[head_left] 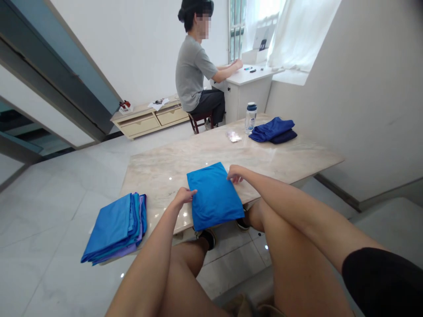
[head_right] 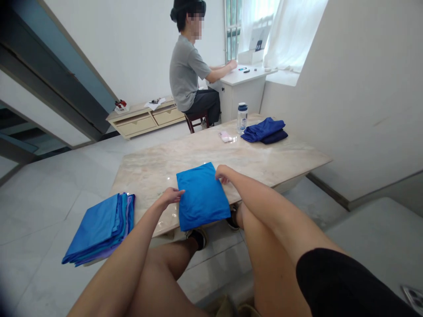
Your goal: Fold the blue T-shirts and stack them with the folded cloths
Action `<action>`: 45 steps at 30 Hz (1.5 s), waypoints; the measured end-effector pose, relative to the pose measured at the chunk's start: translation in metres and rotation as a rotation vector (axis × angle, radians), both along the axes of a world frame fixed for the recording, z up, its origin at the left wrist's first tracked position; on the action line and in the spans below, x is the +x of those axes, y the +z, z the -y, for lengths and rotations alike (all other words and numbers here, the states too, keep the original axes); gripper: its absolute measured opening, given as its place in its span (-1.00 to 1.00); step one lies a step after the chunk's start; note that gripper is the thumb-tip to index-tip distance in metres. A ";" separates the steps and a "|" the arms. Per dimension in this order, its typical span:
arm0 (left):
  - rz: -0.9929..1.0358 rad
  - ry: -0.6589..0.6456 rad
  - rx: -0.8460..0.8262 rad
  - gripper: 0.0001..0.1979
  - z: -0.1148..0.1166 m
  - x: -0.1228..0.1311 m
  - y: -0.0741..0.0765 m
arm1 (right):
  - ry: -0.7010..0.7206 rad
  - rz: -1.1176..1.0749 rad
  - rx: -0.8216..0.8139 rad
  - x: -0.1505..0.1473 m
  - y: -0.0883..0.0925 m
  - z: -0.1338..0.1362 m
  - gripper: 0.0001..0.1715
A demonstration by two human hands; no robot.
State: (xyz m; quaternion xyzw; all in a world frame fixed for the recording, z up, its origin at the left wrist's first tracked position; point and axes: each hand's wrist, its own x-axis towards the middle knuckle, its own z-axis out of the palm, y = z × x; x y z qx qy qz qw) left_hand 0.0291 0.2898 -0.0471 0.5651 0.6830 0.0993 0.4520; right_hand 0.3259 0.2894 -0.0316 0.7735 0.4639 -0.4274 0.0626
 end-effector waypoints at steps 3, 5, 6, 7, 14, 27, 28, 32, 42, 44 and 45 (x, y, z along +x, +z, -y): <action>0.059 0.064 -0.125 -0.53 -0.003 0.004 -0.009 | -0.050 -0.119 -0.082 0.003 -0.012 0.003 -0.61; 0.071 0.093 -0.188 -0.52 -0.003 0.003 -0.013 | -0.083 -0.177 -0.120 0.003 -0.018 0.004 -0.53; 0.072 0.101 -0.212 -0.51 -0.004 0.002 -0.015 | -0.098 -0.197 -0.132 0.003 -0.021 0.004 -0.51; 0.073 0.103 -0.233 -0.49 -0.004 0.000 -0.015 | -0.110 -0.214 -0.143 0.003 -0.023 0.004 -0.50; 0.084 0.018 -0.275 -0.44 -0.001 -0.014 -0.004 | -0.109 -0.212 -0.151 0.001 -0.026 0.008 -0.45; 0.633 0.189 0.218 -0.21 0.025 -0.007 0.070 | -0.240 -0.718 0.854 0.021 0.054 0.014 -0.53; 0.676 0.219 0.273 -0.22 0.025 -0.006 0.076 | -0.243 -0.736 0.945 0.019 0.059 0.013 -0.51; 0.713 0.286 0.520 -0.34 0.026 -0.007 0.090 | -0.245 -0.634 1.189 0.012 0.076 0.006 -0.52; 0.412 0.251 1.038 -0.59 0.028 -0.017 0.098 | -0.159 -0.535 1.596 -0.002 0.097 0.013 -0.45; 0.439 0.218 1.014 -0.57 0.033 -0.016 0.103 | -0.188 -0.593 1.564 -0.005 0.100 0.017 -0.40; 0.449 0.218 0.994 -0.55 0.037 -0.015 0.106 | -0.206 -0.598 1.547 -0.005 0.101 0.018 -0.37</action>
